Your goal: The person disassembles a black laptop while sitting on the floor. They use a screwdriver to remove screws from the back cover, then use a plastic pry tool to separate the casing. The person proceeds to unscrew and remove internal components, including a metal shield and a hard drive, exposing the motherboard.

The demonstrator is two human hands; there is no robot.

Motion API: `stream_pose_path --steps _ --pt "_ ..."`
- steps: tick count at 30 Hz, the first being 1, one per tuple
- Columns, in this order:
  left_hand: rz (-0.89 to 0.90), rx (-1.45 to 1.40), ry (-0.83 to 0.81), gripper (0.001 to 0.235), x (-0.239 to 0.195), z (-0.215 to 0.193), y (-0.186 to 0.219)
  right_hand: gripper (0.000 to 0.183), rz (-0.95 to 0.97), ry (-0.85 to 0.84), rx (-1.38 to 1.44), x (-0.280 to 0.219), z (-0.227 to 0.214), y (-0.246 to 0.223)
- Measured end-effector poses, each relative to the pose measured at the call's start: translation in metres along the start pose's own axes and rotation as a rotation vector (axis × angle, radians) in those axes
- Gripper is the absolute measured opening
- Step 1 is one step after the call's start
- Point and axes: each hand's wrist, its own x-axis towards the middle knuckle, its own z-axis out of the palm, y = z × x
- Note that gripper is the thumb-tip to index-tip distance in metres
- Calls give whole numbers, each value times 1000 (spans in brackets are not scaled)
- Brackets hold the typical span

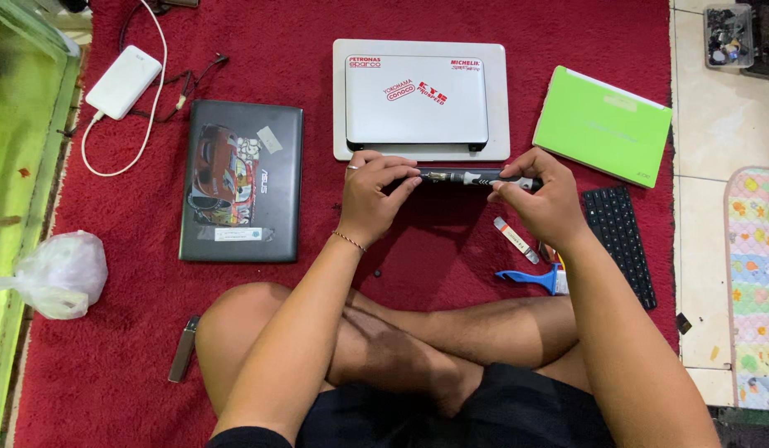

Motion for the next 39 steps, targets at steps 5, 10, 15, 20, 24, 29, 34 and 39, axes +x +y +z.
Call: stream_pose_path --steps 5,10,15,20,24,29,34,39 --pt "19 -6 16 11 0 1 -3 21 -9 -11 -6 -2 0 -8" --pt "65 13 3 10 2 0 -1 20 -23 -14 11 -1 1 -3" --pt "59 -5 0 8 2 -2 0 18 -128 41 42 0 5 11" --pt "4 -55 21 8 4 -3 -1 15 -319 185 96 5 27 27" --pt "-105 -74 118 5 15 -44 -20 15 -474 262 -42 22 39 27" --pt "-498 264 -32 6 1 -99 -74 17 -535 316 -154 37 41 35" --pt "-918 535 -455 20 -18 -98 -107 14 -519 323 -306 44 42 38" --pt "-1113 626 -561 26 -17 -81 -110 13 -553 308 -304 44 42 48"
